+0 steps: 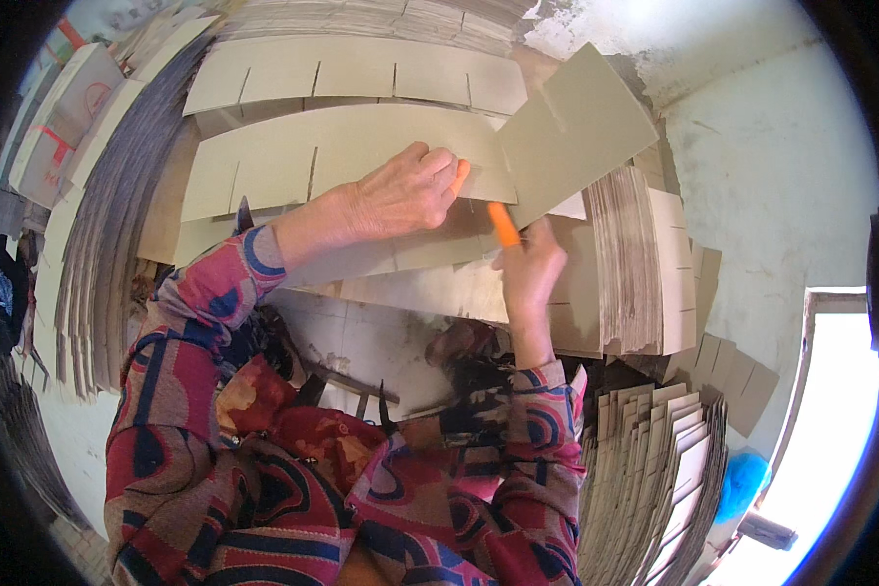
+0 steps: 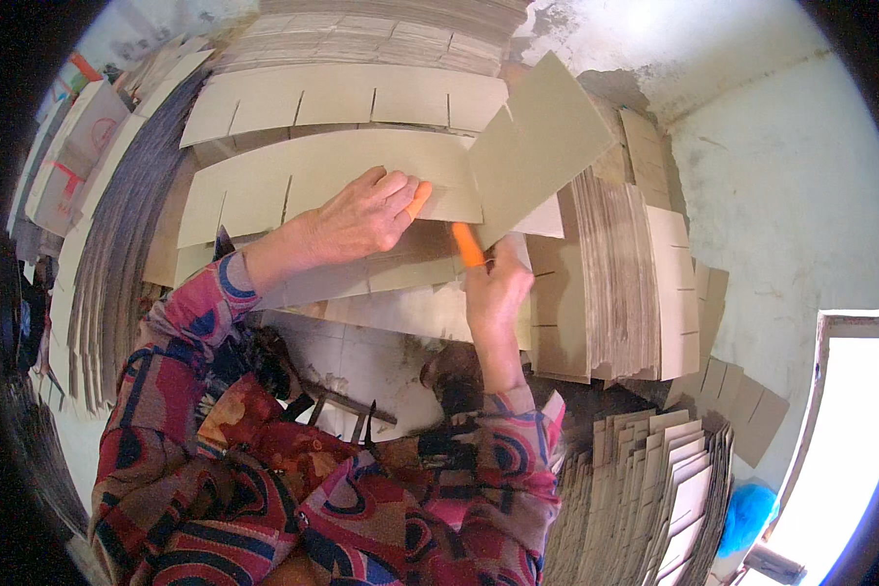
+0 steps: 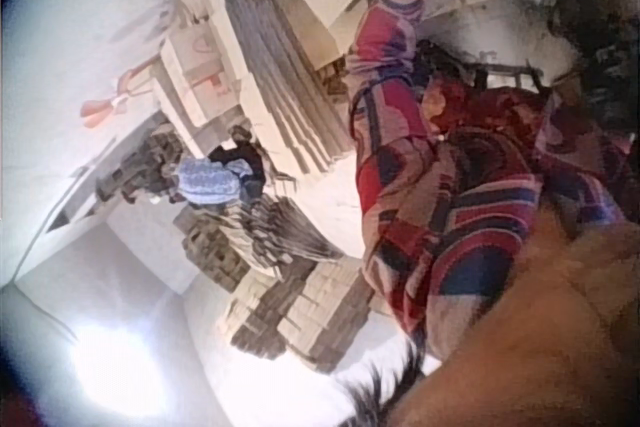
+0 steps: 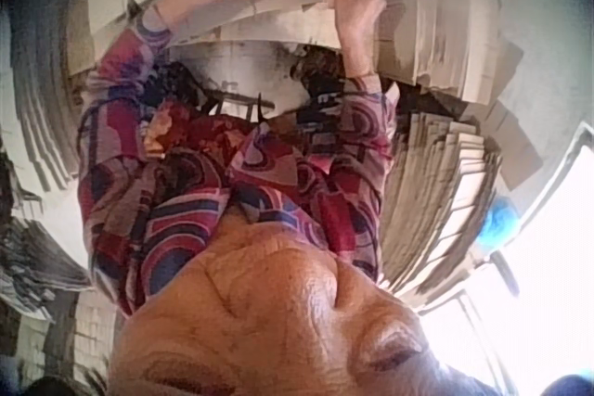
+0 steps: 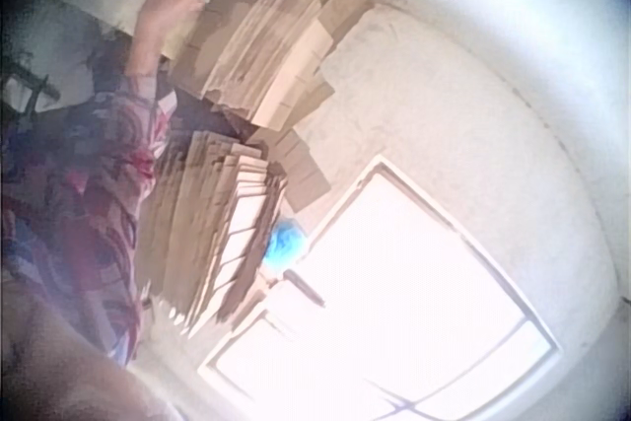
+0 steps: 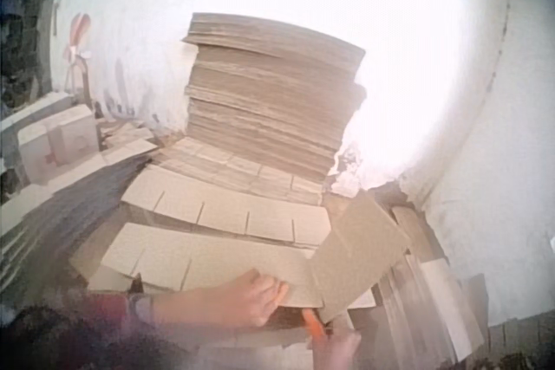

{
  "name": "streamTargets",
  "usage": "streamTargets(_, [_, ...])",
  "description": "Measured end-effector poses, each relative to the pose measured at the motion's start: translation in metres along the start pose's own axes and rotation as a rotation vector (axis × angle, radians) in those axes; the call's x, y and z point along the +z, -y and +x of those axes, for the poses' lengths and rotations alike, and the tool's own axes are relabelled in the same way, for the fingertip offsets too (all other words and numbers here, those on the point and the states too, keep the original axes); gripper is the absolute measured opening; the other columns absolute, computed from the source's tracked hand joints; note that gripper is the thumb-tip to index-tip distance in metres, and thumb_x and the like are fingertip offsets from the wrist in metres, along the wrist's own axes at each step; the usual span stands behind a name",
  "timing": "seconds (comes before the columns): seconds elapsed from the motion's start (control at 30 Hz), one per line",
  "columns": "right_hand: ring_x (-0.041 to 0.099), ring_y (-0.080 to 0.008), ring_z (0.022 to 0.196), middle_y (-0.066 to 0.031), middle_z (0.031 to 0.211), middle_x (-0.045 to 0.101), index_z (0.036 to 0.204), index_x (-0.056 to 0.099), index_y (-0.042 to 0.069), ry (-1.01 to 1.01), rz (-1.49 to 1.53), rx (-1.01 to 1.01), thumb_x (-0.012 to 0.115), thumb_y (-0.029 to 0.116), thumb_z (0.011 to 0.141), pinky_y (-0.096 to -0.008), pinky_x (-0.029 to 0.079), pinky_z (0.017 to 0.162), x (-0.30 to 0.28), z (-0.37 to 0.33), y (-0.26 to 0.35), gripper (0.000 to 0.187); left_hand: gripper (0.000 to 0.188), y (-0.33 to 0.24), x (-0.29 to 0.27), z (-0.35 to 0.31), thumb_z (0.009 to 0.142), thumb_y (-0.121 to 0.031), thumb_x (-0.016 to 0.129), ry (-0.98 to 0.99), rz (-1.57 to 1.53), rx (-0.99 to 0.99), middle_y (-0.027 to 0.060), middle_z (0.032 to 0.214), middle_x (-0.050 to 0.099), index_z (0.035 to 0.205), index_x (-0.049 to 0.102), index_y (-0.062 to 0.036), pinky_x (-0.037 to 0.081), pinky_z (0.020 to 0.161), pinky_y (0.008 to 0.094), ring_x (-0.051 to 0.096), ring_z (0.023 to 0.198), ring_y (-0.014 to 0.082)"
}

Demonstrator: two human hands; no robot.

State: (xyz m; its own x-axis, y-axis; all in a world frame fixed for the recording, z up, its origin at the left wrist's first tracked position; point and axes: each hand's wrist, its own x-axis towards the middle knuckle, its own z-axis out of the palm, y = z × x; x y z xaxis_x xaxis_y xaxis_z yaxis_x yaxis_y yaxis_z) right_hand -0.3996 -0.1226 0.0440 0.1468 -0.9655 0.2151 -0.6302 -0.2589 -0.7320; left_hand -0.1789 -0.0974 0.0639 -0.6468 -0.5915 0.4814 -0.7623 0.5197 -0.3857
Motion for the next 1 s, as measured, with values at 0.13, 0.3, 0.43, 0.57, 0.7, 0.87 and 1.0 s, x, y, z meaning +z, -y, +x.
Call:
streamTargets(0.13, [0.063, -0.0216, 0.048, -0.0143, 0.058, 0.061, 0.092, 0.057, -0.001, -0.151, 0.053, -0.105, 0.066, -0.001, 0.079, -0.0316, 0.048, 0.047, -0.012, 0.0, 0.013, 0.016, 0.033, -0.012, -0.005, -0.006, 0.064, -0.017, 0.062, -0.02, -0.035, 0.051, 0.0042, 0.081, 0.054, 0.086, 0.066, 0.0078, 0.04, 0.059, 0.0273, 0.046, 0.08, 0.017])
streamTargets(0.3, [0.063, -0.0172, 0.049, -0.0105, 0.056, 0.061, 0.092, 0.059, 0.0, -0.163, 0.13, -0.01, 0.065, -0.002, 0.08, -0.0299, 0.047, 0.045, -0.009, 0.0, 0.014, 0.013, 0.055, -0.053, -0.023, -0.014, 0.068, -0.023, 0.068, 0.086, -0.376, -0.08, 0.0151, 0.098, 0.061, 0.111, 0.058, 0.0105, 0.046, 0.072, 0.0367, 0.052, 0.094, 0.026])
streamTargets(0.43, [0.062, -0.0157, 0.048, -0.0103, 0.058, 0.061, 0.093, 0.06, 0.0, -0.181, 0.162, 0.001, 0.065, -0.002, 0.081, -0.0282, 0.046, 0.045, -0.013, -0.001, 0.019, 0.013, 0.057, -0.026, -0.035, -0.012, 0.073, -0.042, 0.071, -0.175, -0.842, -0.441, 0.011, 0.088, 0.06, 0.107, 0.058, 0.0027, 0.045, 0.073, 0.038, 0.051, 0.087, 0.0275])
streamTargets(0.57, [0.059, -0.0141, 0.046, -0.0098, 0.062, 0.062, 0.097, 0.062, 0.0, -0.176, 0.193, -0.004, 0.065, -0.002, 0.081, -0.0272, 0.044, 0.044, -0.012, -0.002, 0.02, 0.016, 0.06, 0.039, 0.001, -0.004, 0.07, -0.034, 0.078, -0.085, -0.558, -0.647, 0.0143, 0.101, 0.062, 0.113, 0.058, 0.0026, 0.045, 0.083, 0.0378, 0.054, 0.095, 0.0299])
streamTargets(0.7, [0.057, -0.0129, 0.045, -0.0091, 0.063, 0.062, 0.101, 0.062, 0.0, -0.168, 0.238, -0.001, 0.064, -0.002, 0.083, -0.027, 0.043, 0.044, -0.01, 0.0, 0.024, 0.018, 0.062, 0.094, 0.07, 0.007, 0.067, -0.046, 0.076, 0.232, -0.338, -0.665, 0.0132, 0.097, 0.062, 0.102, 0.058, 0.0026, 0.044, 0.084, 0.0383, 0.052, 0.1, 0.0283])
streamTargets(0.87, [0.058, -0.0123, 0.046, -0.0094, 0.064, 0.062, 0.103, 0.062, 0.001, -0.158, 0.187, -0.044, 0.065, 0.0, 0.084, -0.0261, 0.044, 0.045, -0.01, 0.0, 0.021, 0.019, 0.046, 0.135, 0.113, -0.006, 0.072, -0.039, 0.072, 0.312, -0.39, -0.549, 0.0146, 0.091, 0.061, 0.093, 0.058, 0.0005, 0.044, 0.085, 0.04, 0.053, 0.101, 0.0319])
streamTargets(1.0, [0.058, -0.0119, 0.046, -0.0092, 0.064, 0.062, 0.105, 0.061, 0.001, -0.141, 0.18, -0.016, 0.064, -0.001, 0.084, -0.0253, 0.045, 0.047, -0.01, 0.0, 0.02, 0.022, 0.02, 0.15, 0.119, -0.008, 0.081, -0.019, 0.064, 0.331, -0.515, -0.481, 0.0168, 0.088, 0.061, 0.09, 0.059, -0.002, 0.046, 0.083, 0.0421, 0.055, 0.097, 0.0353])
